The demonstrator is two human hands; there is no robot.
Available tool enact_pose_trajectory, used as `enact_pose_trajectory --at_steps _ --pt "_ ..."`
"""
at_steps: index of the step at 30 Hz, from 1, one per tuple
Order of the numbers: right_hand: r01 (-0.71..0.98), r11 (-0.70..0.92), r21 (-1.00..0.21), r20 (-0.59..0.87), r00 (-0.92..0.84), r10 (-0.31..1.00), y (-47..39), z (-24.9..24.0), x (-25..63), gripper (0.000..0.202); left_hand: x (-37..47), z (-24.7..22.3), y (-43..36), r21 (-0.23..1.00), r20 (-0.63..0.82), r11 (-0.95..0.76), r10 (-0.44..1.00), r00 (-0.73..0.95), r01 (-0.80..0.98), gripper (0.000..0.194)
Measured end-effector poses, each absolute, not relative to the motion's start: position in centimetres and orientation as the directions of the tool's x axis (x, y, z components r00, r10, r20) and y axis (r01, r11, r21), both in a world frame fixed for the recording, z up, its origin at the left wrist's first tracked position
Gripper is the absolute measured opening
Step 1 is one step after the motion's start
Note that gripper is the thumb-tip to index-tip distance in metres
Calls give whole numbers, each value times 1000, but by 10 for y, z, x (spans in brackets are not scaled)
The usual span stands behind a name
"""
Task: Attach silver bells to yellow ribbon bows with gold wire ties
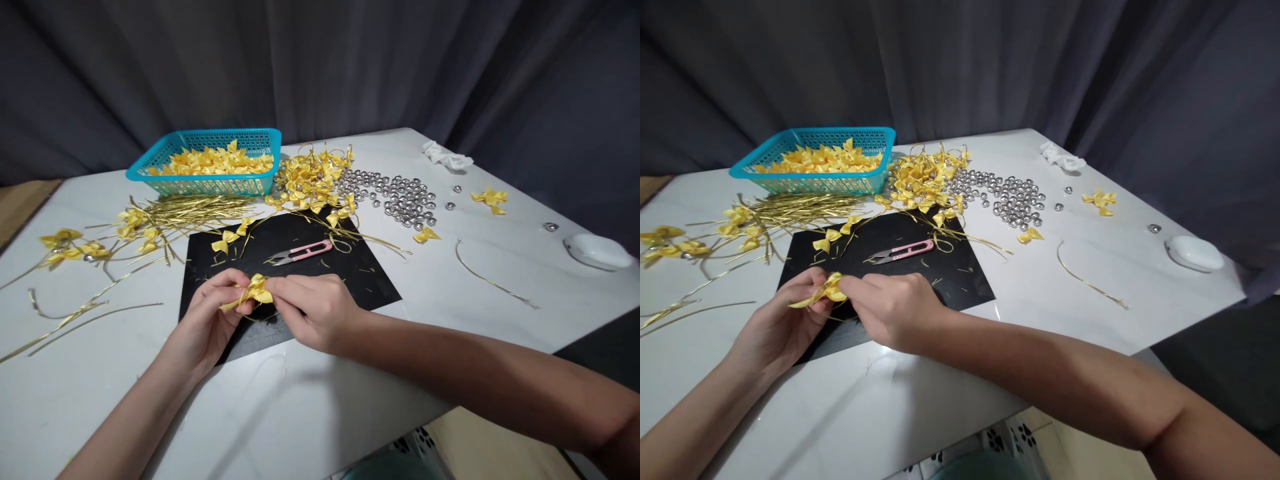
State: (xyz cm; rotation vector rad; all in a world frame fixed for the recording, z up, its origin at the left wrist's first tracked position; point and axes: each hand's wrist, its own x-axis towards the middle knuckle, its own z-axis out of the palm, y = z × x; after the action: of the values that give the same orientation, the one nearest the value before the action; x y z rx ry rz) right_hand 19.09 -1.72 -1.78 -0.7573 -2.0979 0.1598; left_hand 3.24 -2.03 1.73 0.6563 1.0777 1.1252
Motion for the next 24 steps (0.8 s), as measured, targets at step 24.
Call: enact_pose_trajectory --at_steps 24 --pt "465 782 -414 657 -443 610 -18 -17 190 23 27 8 -20 921 -219 236 972 89 -311 27"
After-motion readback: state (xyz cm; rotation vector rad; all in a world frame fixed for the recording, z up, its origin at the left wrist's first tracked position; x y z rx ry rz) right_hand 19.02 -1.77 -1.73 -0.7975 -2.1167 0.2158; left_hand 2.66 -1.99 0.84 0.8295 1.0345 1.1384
